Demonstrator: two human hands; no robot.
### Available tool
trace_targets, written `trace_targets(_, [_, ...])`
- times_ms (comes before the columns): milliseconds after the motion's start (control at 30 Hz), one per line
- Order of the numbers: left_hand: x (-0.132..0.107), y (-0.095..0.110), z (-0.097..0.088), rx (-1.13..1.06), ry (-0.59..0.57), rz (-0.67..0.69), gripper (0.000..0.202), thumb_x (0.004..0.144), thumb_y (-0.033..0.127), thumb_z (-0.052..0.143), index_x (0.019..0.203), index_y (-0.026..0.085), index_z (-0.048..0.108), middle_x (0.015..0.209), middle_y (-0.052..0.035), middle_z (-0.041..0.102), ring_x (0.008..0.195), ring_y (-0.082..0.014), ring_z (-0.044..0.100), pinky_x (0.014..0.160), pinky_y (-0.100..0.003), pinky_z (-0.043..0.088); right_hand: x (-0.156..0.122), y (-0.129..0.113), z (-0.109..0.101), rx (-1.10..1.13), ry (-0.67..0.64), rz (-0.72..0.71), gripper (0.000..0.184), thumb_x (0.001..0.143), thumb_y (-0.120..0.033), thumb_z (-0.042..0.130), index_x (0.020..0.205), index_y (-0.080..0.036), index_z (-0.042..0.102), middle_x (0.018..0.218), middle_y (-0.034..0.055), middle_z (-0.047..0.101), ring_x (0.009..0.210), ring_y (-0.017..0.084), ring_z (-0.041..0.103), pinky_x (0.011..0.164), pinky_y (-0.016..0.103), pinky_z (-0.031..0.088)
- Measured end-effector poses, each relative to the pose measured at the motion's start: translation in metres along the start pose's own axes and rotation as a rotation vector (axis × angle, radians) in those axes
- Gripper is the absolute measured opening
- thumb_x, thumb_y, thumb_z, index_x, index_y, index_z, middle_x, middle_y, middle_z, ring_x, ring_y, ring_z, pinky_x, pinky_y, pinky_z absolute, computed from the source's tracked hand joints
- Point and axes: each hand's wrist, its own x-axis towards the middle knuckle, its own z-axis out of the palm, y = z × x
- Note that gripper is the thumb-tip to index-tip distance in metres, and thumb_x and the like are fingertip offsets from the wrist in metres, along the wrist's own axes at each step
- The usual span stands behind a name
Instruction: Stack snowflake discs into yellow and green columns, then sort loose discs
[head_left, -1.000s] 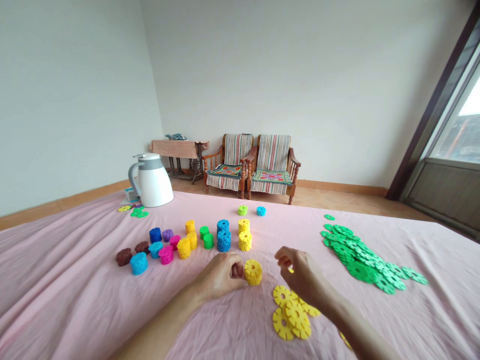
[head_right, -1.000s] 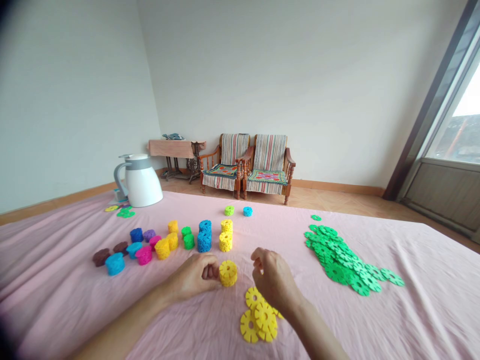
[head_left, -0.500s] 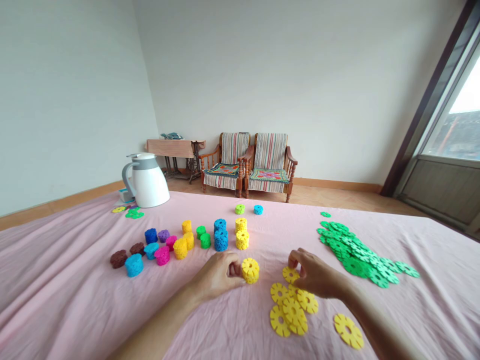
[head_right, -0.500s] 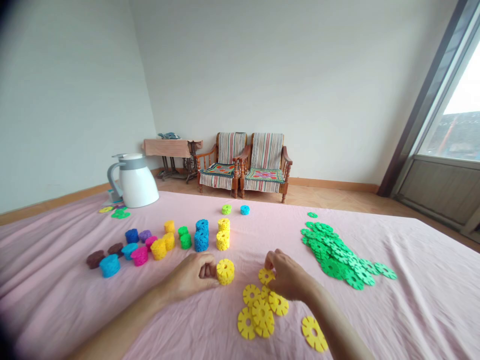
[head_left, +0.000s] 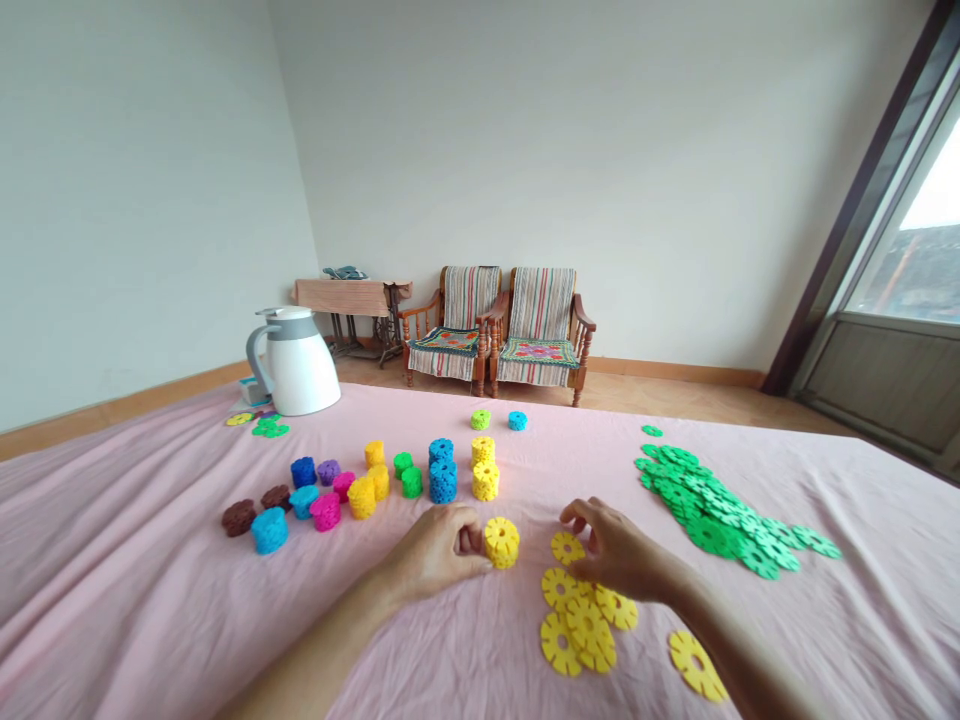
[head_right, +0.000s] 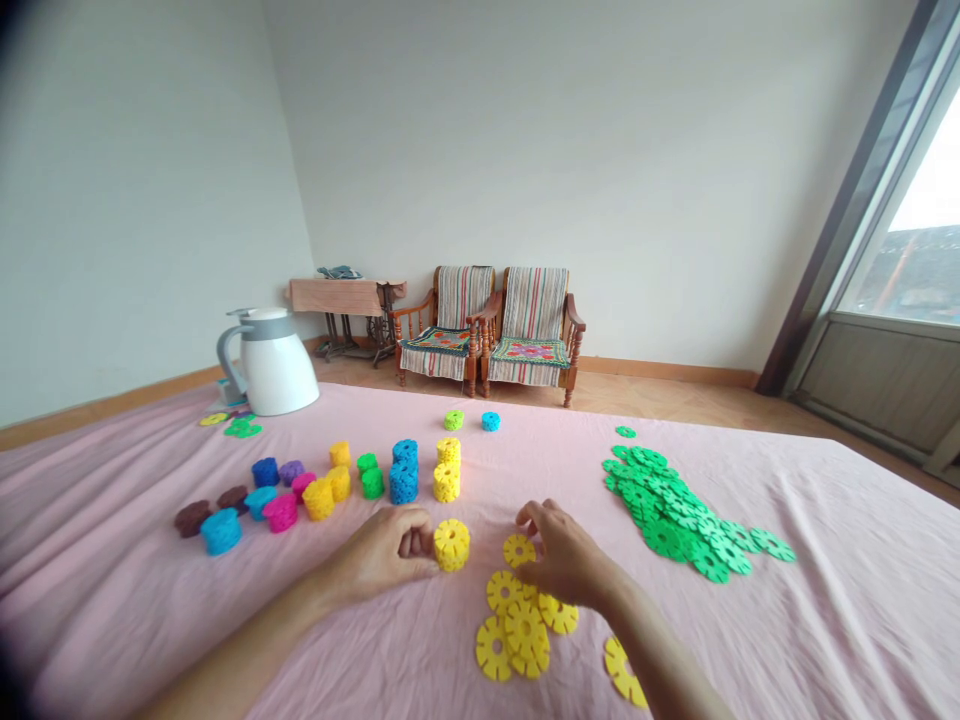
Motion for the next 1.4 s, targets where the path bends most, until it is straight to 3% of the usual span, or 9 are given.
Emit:
trace_targets(200, [0.000, -0.004, 0.003, -0.038, 0.021, -0.013, 0.018, 0.065, 0.029, 0.069, 0.068, 0.016, 0.057, 0.062, 0.0046, 0.052, 0.057, -0.0108, 0.045, 0.051, -0.021, 0.030, 0.004, -0.005, 0.004, -0.062, 0.035, 0.007, 0.025, 0.062, -0.018, 0.059, 0.087, -0.016, 0.057, 0.085, 0.0036, 0.055, 0.073, 0.015, 0.052, 0.065, 0.025, 0.038])
trace_targets(367, [0.001, -0.006, 0.002, -0.065, 0.017, -0.020, 0.026, 0.069, 0.038, 0.067, 0.076, 0.016, 0.057, 0.062, 0.0045, 0.051, 0.057, -0.0108, 0.046, 0.050, -0.020, 0.030, 0.005, -0.006, 0.005, 0.064, 0.111, 0.028, 0.012, 0.064, -0.016, 0.055, 0.076, -0.017, 0.054, 0.073, 0.0001, 0.058, 0.063, 0.012, 0.051, 0.056, 0.022, 0.036])
trace_targets(500, [0.003, -0.005, -0.002, -0.066, 0.045, 0.024, 0.029, 0.086, 0.041, 0.046, 0.075, 0.015, 0.055, 0.063, 0.0029, 0.051, 0.059, -0.0109, 0.046, 0.053, -0.021, 0.031, 0.007, -0.019, 0.006, 0.156, 0.224, 0.034, 0.006, 0.070, -0.015, 0.049, 0.068, -0.018, 0.054, 0.060, -0.0025, 0.055, 0.055, 0.010, 0.048, 0.049, 0.021, 0.032])
trace_targets(600, [0.004, -0.005, -0.003, -0.020, 0.095, 0.057, 0.031, 0.091, 0.032, 0.034, 0.072, 0.016, 0.052, 0.063, 0.0025, 0.051, 0.061, -0.0115, 0.047, 0.056, -0.021, 0.033, 0.006, -0.028, 0.009, 0.182, 0.207, -0.066, 0.010, 0.072, -0.012, 0.047, 0.070, -0.018, 0.055, 0.061, -0.0024, 0.057, 0.058, 0.010, 0.051, 0.052, 0.020, 0.035])
trace_targets(700, [0.003, -0.004, -0.002, 0.041, 0.140, 0.087, 0.017, 0.085, 0.017, 0.039, 0.079, 0.018, 0.055, 0.074, 0.0007, 0.058, 0.070, -0.0136, 0.052, 0.062, -0.022, 0.036, 0.003, -0.033, 0.013, 0.172, 0.187, -0.196, 0.016, 0.072, -0.007, 0.045, 0.072, -0.018, 0.057, 0.070, -0.0007, 0.060, 0.065, 0.011, 0.055, 0.059, 0.020, 0.039])
trace_targets(833, [0.000, 0.000, 0.000, 0.164, 0.206, 0.119, 0.021, 0.077, 0.006, 0.039, 0.078, 0.019, 0.054, 0.084, -0.0019, 0.059, 0.081, -0.0158, 0.055, 0.070, -0.023, 0.038, 0.001, -0.039, 0.015, 0.114, 0.167, -0.255, 0.021, 0.073, -0.004, 0.043, 0.075, -0.018, 0.058, 0.076, 0.0006, 0.060, 0.069, 0.011, 0.055, 0.064, 0.021, 0.039])
trace_targets(1067, [-0.001, 0.002, 0.001, 0.306, 0.203, 0.134, 0.022, 0.074, 0.001, 0.038, 0.074, 0.020, 0.050, 0.081, -0.0011, 0.055, 0.077, -0.0151, 0.054, 0.067, -0.023, 0.037, 0.002, -0.050, 0.019, 0.053, 0.162, -0.292, 0.022, 0.076, -0.002, 0.042, 0.079, -0.018, 0.057, 0.080, 0.0018, 0.059, 0.074, 0.012, 0.054, 0.066, 0.022, 0.038])
trace_targets(1400, [-0.004, 0.008, 0.001, 0.311, 0.145, 0.156, 0.022, 0.075, 0.001, 0.040, 0.074, 0.020, 0.051, 0.080, -0.0005, 0.055, 0.076, -0.0145, 0.053, 0.064, -0.023, 0.037, 0.008, -0.048, 0.029, 0.080, 0.208, -0.317, 0.021, 0.079, -0.004, 0.042, 0.081, -0.018, 0.056, 0.081, 0.0027, 0.058, 0.075, 0.013, 0.054, 0.066, 0.022, 0.039])
